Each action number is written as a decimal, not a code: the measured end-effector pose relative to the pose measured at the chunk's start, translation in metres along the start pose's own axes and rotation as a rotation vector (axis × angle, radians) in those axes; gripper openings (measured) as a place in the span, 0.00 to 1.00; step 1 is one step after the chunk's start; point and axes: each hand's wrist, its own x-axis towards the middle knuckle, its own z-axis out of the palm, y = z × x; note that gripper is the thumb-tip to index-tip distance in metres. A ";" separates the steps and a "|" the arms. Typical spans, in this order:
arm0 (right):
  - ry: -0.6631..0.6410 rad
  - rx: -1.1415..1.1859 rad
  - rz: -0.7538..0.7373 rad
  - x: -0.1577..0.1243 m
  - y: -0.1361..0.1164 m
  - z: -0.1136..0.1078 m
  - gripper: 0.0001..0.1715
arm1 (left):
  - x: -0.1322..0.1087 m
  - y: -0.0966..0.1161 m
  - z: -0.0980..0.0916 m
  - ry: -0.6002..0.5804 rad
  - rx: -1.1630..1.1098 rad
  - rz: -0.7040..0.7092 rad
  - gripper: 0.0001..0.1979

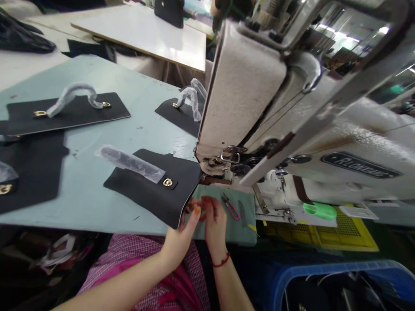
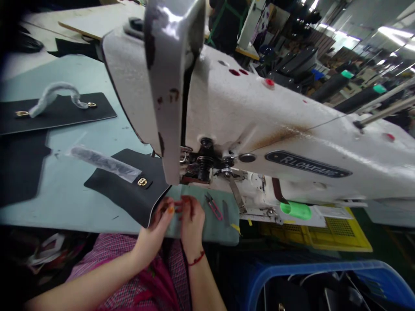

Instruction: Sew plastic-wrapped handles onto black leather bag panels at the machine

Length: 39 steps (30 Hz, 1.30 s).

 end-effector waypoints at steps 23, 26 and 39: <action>0.033 -0.044 -0.100 0.024 -0.055 0.034 0.26 | 0.171 0.109 -0.098 -0.861 1.306 1.322 0.52; 0.011 -0.056 -0.114 0.025 -0.056 0.027 0.26 | 0.155 0.111 -0.097 -0.803 1.338 1.249 0.51; -0.148 -0.013 -0.058 0.044 -0.061 0.002 0.25 | 0.114 0.121 -0.082 -0.576 1.454 1.049 0.43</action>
